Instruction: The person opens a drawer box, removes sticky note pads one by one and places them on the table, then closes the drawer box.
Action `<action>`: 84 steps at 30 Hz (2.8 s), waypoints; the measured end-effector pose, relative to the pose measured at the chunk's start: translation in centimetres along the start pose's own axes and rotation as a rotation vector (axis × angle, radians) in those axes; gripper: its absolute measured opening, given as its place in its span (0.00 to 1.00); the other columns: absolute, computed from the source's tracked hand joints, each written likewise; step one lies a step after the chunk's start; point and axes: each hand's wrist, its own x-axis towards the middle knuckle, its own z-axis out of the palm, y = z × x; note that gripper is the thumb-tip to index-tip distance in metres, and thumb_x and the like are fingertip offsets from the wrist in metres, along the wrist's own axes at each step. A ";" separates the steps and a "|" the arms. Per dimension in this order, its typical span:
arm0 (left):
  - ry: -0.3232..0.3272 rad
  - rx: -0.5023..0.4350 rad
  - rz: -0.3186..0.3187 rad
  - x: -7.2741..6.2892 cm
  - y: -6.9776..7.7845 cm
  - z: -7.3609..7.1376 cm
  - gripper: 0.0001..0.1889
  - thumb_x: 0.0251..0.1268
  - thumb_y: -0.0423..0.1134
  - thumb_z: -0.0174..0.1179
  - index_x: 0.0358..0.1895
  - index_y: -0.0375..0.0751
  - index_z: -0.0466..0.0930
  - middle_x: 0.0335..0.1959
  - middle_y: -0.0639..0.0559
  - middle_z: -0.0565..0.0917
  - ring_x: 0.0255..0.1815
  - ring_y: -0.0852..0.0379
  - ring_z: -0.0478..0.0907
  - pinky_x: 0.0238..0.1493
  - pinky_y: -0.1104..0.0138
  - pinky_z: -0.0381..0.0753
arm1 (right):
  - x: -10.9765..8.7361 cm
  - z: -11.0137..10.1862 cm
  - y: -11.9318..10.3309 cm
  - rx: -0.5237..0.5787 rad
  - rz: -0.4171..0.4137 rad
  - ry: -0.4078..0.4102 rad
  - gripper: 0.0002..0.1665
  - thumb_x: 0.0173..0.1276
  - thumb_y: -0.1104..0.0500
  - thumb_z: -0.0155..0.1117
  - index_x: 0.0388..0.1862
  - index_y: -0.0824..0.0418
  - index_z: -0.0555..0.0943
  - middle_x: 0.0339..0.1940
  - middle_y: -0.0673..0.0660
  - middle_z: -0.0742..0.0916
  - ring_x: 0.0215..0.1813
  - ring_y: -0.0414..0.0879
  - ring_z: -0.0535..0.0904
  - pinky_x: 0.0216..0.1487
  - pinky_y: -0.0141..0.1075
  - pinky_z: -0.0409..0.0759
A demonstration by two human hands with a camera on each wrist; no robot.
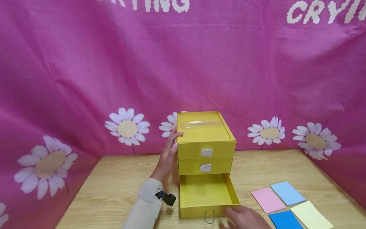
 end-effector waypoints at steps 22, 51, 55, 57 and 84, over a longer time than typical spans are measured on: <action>-0.008 -0.011 -0.002 -0.2 2.2 0.2 0.23 0.72 0.34 0.37 0.67 0.31 0.60 0.78 0.39 0.43 0.78 0.44 0.39 0.71 0.42 0.45 | 1.9 1.6 -2.5 0.019 -0.123 0.069 0.11 0.64 0.45 0.63 0.36 0.51 0.82 0.23 0.38 0.77 0.24 0.29 0.67 0.23 0.29 0.69; 0.011 -0.022 -0.002 -0.2 1.3 0.2 0.22 0.73 0.34 0.37 0.68 0.37 0.62 0.79 0.45 0.44 0.78 0.47 0.38 0.71 0.42 0.43 | 2.9 1.8 -2.2 -0.058 -0.234 0.199 0.17 0.49 0.60 0.70 0.15 0.47 0.70 0.16 0.35 0.66 0.21 0.29 0.60 0.22 0.25 0.60; 0.030 0.012 0.008 -0.1 -0.6 0.2 0.22 0.74 0.36 0.37 0.68 0.42 0.62 0.79 0.49 0.45 0.78 0.51 0.39 0.71 0.43 0.43 | 3.0 1.6 -2.4 -0.037 -0.212 0.200 0.17 0.48 0.64 0.67 0.15 0.47 0.69 0.16 0.35 0.66 0.21 0.29 0.60 0.21 0.25 0.60; 0.032 0.017 0.012 0.0 -1.1 0.2 0.22 0.74 0.36 0.37 0.68 0.43 0.62 0.79 0.51 0.45 0.78 0.52 0.39 0.72 0.44 0.44 | 3.1 1.6 -2.4 -0.034 -0.210 0.210 0.17 0.46 0.65 0.66 0.15 0.46 0.69 0.16 0.35 0.66 0.21 0.29 0.60 0.21 0.26 0.60; 0.033 0.001 0.037 0.1 -1.9 0.2 0.22 0.74 0.43 0.38 0.68 0.49 0.63 0.79 0.51 0.45 0.78 0.53 0.39 0.71 0.42 0.43 | 5.1 1.8 -1.6 -0.013 -0.211 0.360 0.16 0.50 0.67 0.65 0.18 0.46 0.72 0.20 0.36 0.74 0.23 0.30 0.66 0.24 0.27 0.66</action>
